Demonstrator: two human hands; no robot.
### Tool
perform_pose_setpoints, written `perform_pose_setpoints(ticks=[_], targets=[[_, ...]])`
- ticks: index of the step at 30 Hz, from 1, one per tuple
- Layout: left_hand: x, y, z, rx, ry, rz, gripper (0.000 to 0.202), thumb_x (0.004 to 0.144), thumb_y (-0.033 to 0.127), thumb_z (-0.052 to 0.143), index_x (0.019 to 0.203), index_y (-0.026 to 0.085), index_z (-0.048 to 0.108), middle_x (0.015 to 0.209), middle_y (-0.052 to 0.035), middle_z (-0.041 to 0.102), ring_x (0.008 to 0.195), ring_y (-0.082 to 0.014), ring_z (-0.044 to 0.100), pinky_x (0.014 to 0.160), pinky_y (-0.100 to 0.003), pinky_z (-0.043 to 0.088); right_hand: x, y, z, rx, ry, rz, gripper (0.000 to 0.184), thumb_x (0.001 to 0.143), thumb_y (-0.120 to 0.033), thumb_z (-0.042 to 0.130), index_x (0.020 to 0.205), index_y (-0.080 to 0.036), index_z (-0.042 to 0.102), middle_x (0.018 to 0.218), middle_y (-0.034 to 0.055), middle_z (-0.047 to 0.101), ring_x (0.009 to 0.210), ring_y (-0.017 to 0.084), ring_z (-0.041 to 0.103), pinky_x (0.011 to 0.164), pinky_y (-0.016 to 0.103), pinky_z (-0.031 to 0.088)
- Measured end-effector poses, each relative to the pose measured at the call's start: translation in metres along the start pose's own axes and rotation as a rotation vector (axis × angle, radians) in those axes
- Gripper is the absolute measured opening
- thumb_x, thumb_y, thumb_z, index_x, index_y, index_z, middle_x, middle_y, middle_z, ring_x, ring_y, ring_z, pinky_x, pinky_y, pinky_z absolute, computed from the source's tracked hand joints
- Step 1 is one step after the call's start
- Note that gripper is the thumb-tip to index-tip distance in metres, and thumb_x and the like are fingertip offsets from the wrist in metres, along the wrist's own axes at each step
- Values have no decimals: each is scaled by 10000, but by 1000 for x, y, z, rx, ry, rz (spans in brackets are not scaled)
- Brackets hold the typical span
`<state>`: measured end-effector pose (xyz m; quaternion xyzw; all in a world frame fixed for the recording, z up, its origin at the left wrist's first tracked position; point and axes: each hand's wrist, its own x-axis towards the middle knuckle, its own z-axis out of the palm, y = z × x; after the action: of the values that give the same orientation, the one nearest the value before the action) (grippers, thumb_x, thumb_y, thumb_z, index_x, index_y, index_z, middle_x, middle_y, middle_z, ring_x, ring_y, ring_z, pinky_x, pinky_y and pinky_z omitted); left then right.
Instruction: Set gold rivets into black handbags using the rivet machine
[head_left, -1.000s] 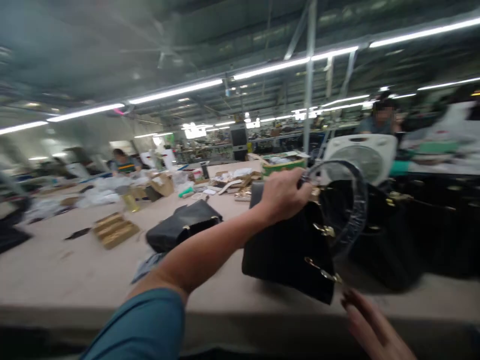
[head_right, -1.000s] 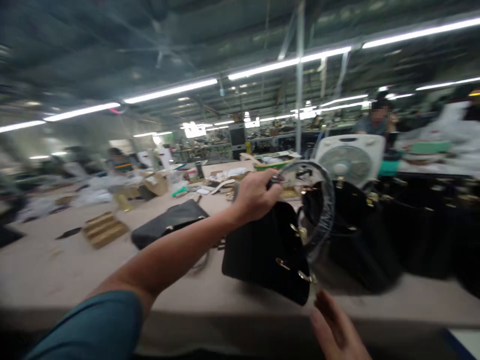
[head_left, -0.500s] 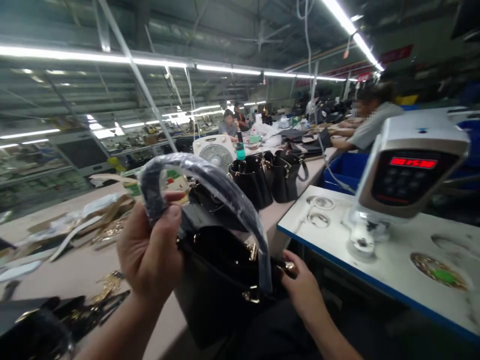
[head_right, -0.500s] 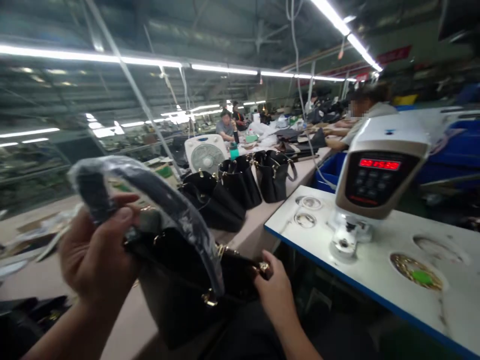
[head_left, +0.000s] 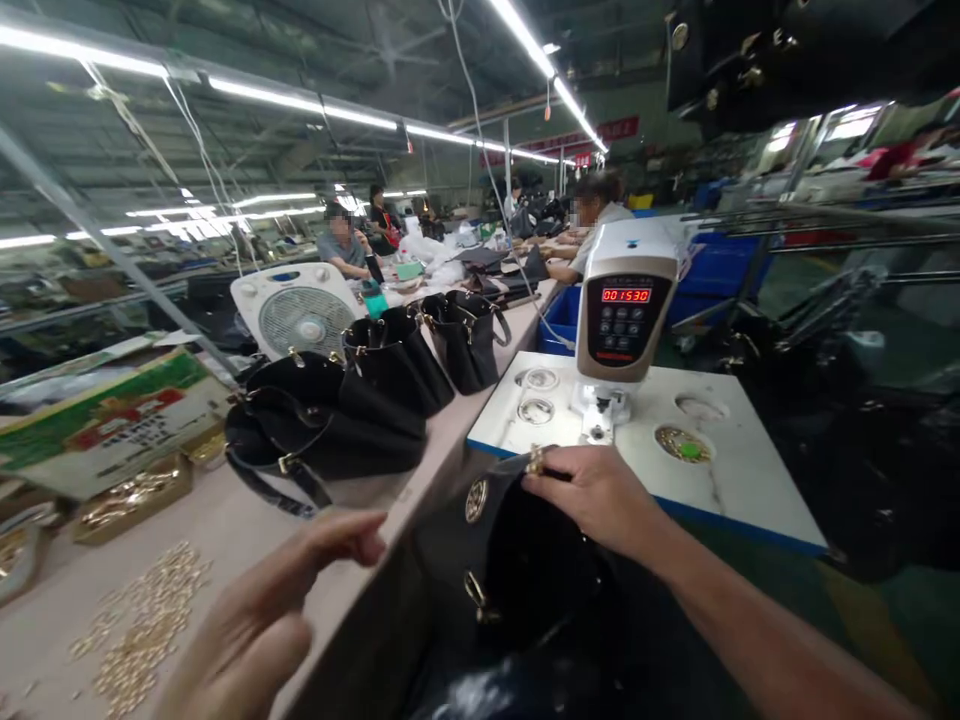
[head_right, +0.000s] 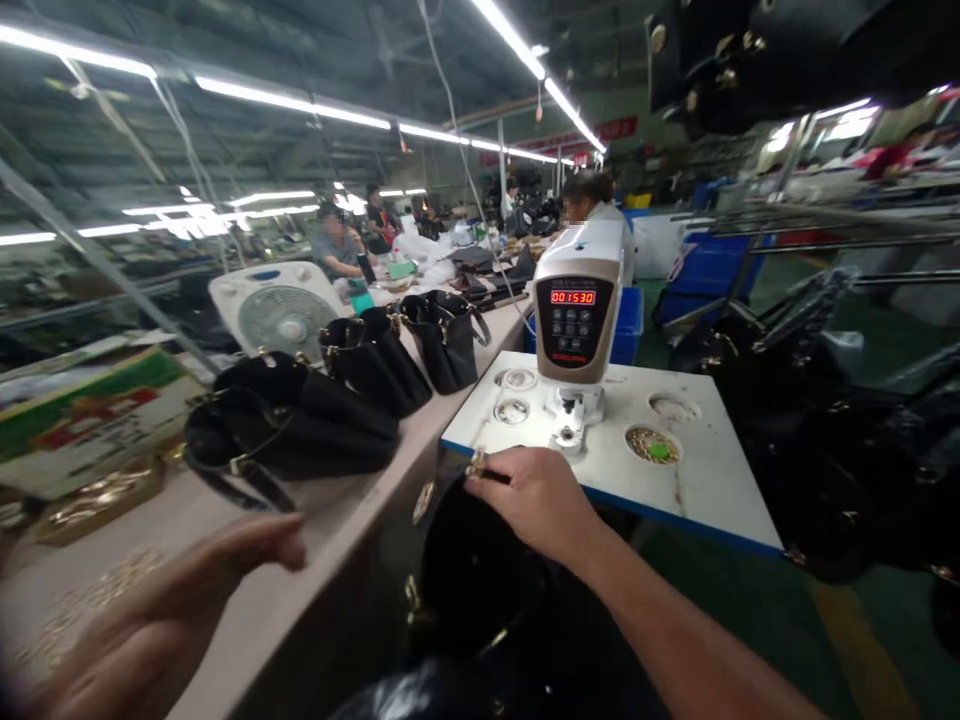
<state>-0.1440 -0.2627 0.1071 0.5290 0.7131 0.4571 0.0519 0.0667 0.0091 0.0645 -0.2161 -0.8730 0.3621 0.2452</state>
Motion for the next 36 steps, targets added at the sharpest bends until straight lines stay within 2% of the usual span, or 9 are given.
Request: perform_pose_setpoints(ticks=[2, 5, 10, 13, 17, 20, 24, 30, 36], targets=[[9, 6, 21, 55, -68, -31, 629, 888, 703, 629, 1422, 371, 602, 1343, -65, 689, 1163, -327, 682, 980, -512, 597, 5, -16, 2, -126, -67, -120, 114, 946, -297, 720, 886, -263, 812, 896, -38, 797, 852, 154, 708, 750, 275, 423], [33, 14, 63, 152, -218, 59, 884, 794, 560, 819, 1553, 318, 436, 1534, -108, 544, 1327, -338, 580, 1118, -529, 501, 15, -34, 5, -243, -95, -200, 84, 942, -316, 741, 939, -287, 819, 941, -32, 812, 882, 167, 732, 761, 284, 438], [74, 3, 108, 324, -323, 143, 391, 937, 208, 592, 1321, 239, 654, 1197, -95, 735, 1108, -259, 691, 971, -390, 541, 21, -38, 5, -298, -82, -195, 86, 942, -304, 726, 959, -292, 809, 974, -29, 811, 920, 187, 741, 786, 305, 474], [85, -5, 112, 446, -313, 95, 227, 962, 179, 535, 1043, 217, 743, 981, -80, 758, 928, -235, 718, 819, -321, 529, 1, -17, 20, -248, 84, -50, 294, 878, -339, 776, 1168, -294, 755, 1159, -9, 781, 1084, 220, 712, 946, 354, 510], [87, -11, 111, 503, -269, 69, 224, 991, 221, 524, 1021, 222, 746, 954, -79, 755, 907, -238, 718, 777, -313, 500, -42, 29, 54, -309, 150, 137, 774, 770, -354, 834, 1476, -220, 546, 1420, 92, 653, 1266, 312, 625, 1087, 486, 483], [85, -14, 116, 497, -294, 90, 229, 985, 209, 526, 1050, 244, 744, 961, -58, 759, 920, -240, 718, 774, -323, 488, -57, 51, 68, -333, 143, 245, 610, 880, -270, 697, 1471, -222, 551, 1387, 79, 675, 1228, 285, 655, 1057, 471, 508], [85, -15, 120, 492, -294, 102, 234, 980, 207, 533, 1076, 256, 742, 979, -49, 763, 935, -239, 718, 784, -332, 492, -48, 47, 72, -331, 78, 242, 373, 934, -189, 569, 1280, -244, 695, 1284, 42, 733, 1200, 256, 677, 1059, 424, 505], [81, -9, 114, 494, -260, 126, 259, 979, 190, 526, 1113, 245, 740, 1047, -54, 769, 979, -244, 713, 844, -359, 525, -38, 48, 88, -273, 117, 265, 477, 893, -160, 528, 1351, -181, 659, 1353, 103, 701, 1201, 315, 680, 1036, 465, 517], [69, -5, 92, 483, -358, 159, 254, 955, 200, 575, 1150, 261, 726, 1145, -33, 768, 1069, -250, 709, 937, -397, 554, -23, 51, 59, -9, 178, 223, 376, 870, -170, 577, 1179, -238, 780, 1138, 47, 802, 1071, 254, 742, 933, 370, 547]])
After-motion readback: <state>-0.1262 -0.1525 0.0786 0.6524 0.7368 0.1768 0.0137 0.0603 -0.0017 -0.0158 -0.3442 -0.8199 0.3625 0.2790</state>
